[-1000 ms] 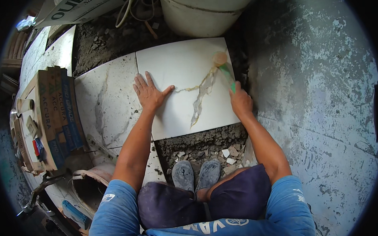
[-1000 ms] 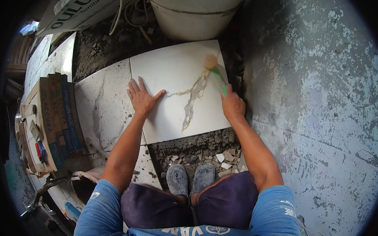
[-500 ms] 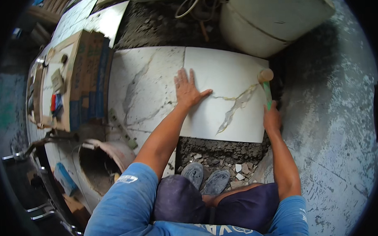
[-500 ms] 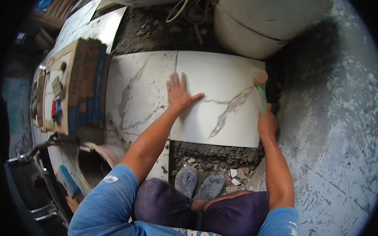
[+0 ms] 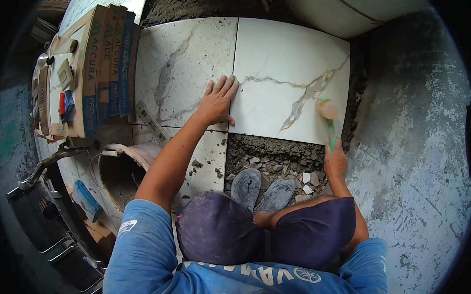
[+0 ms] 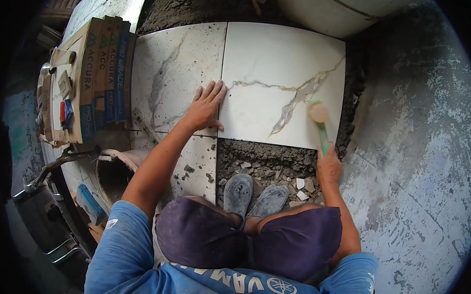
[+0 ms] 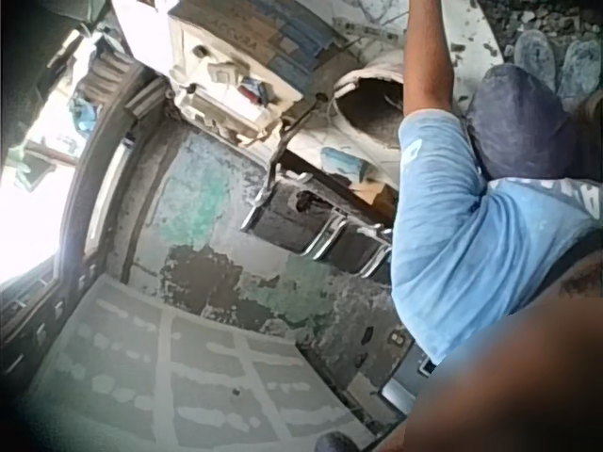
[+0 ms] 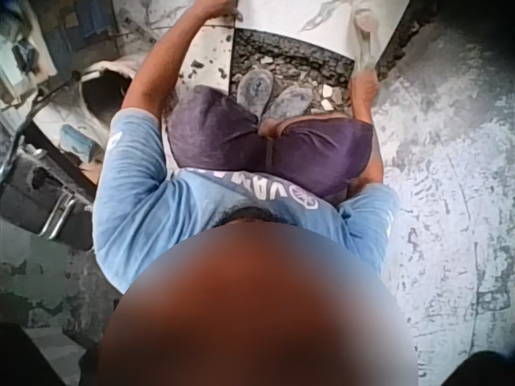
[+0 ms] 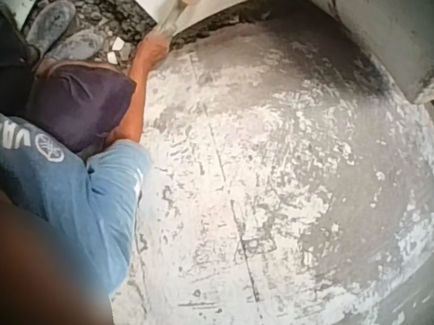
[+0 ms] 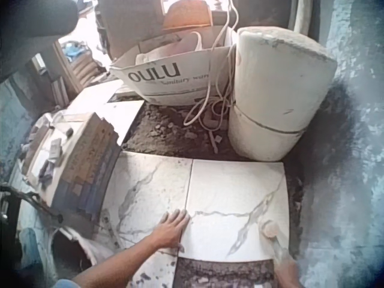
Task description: Placing and leveling floor tiles using a mallet and level tool.
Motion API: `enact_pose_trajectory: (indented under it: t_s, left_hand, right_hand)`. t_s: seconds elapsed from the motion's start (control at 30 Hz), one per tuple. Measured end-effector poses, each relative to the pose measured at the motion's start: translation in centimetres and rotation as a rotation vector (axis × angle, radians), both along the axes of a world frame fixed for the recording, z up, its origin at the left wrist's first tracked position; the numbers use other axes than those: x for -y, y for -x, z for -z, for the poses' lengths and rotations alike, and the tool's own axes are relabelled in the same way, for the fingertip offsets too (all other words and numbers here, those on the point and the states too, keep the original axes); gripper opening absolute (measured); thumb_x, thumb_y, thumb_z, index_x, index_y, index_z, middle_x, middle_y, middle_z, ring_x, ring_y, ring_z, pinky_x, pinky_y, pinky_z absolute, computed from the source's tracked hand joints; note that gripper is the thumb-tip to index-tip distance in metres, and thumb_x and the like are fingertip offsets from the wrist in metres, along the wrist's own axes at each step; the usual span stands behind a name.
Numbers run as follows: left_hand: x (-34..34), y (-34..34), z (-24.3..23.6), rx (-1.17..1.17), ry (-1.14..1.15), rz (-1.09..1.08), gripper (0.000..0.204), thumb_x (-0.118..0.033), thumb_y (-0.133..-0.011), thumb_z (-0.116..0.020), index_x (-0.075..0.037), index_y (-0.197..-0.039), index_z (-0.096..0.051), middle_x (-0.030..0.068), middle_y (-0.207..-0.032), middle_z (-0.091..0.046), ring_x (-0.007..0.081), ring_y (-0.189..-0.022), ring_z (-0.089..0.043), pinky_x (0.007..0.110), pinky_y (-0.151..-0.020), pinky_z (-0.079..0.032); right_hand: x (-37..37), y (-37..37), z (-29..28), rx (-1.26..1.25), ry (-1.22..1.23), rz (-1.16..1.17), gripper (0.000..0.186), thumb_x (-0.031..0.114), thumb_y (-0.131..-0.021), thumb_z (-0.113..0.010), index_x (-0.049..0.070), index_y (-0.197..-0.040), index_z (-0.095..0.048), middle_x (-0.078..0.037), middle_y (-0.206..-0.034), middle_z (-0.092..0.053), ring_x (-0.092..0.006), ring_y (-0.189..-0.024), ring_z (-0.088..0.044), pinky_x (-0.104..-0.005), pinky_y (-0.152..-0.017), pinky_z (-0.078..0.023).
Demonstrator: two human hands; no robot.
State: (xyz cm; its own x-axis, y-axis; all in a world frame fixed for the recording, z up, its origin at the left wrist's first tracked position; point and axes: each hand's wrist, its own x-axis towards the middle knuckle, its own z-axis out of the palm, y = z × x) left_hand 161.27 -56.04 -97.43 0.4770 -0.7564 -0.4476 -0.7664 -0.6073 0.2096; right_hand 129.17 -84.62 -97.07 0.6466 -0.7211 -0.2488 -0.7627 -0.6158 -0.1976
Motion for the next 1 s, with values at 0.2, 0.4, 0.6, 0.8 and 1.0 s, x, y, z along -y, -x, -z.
enact_pose_trajectory:
  t_s: [0.2,0.4,0.6,0.8,1.0]
  left_hand:
    - [-0.2,0.2,-0.4,-0.005,-0.011,0.043,0.139,-0.046,-0.046,-0.091,-0.012,-0.155,-0.012,0.0100,-0.162,-0.013,0.0308,-0.150,-0.008,0.052,-0.120,-0.013]
    - [0.1,0.3,-0.2,0.004,-0.018,0.067,0.139,-0.048,-0.046,-0.092,-0.012,-0.155,-0.013,0.0114,-0.162,-0.013,0.0317,-0.150,-0.009,0.054,-0.120,-0.014]
    - [0.3,1.1,-1.1,0.006,-0.063,0.090,0.144,-0.049,-0.041,-0.093,-0.012,-0.155,-0.012,0.0157,-0.161,-0.009,0.0338,-0.150,-0.007,0.053,-0.120,-0.010]
    - [-0.3,1.9,-1.2,-0.015,-0.041,0.061,0.143,-0.048,-0.041,-0.093,-0.013,-0.155,-0.015,0.0168,-0.161,-0.011,0.0322,-0.150,-0.006,0.052,-0.121,-0.009]
    - [-0.3,2.1,-0.8,-0.017,-0.032,0.063,0.141,-0.048,-0.042,-0.093,-0.014,-0.155,-0.016,0.0166,-0.161,-0.012,0.0331,-0.150,-0.009,0.054,-0.120,-0.011]
  right_hand:
    - [-1.5,0.0,-0.2,0.155,0.149,-0.228,0.040,0.036,-0.094,-0.060,0.010,-0.123,-0.048,-0.017,-0.095,-0.066,-0.0388,-0.078,-0.065,-0.0474,-0.062,-0.053]
    - [-0.4,1.1,0.8,-0.029,0.184,-0.258,0.044,0.034,-0.091,-0.064,0.012,-0.125,-0.050,-0.013,-0.093,-0.066,-0.0360,-0.076,-0.066,-0.0455,-0.062,-0.054]
    - [-1.5,-1.2,-0.6,0.315,0.277,-0.252,0.045,0.033,-0.093,-0.061,0.010,-0.128,-0.048,-0.017,-0.096,-0.066,-0.0391,-0.079,-0.066,-0.0473,-0.068,-0.054]
    - [-2.0,0.6,0.7,-0.068,0.000,-0.132,0.046,0.036,-0.095,-0.055,0.008,-0.130,-0.047,-0.022,-0.099,-0.066,-0.0417,-0.082,-0.065,-0.0501,-0.069,-0.052]
    - [-1.5,0.1,0.5,-0.052,-0.083,-0.037,0.045,0.036,-0.096,-0.054,0.006,-0.129,-0.047,-0.023,-0.097,-0.067,-0.0459,-0.083,-0.064,-0.0517,-0.070,-0.051]
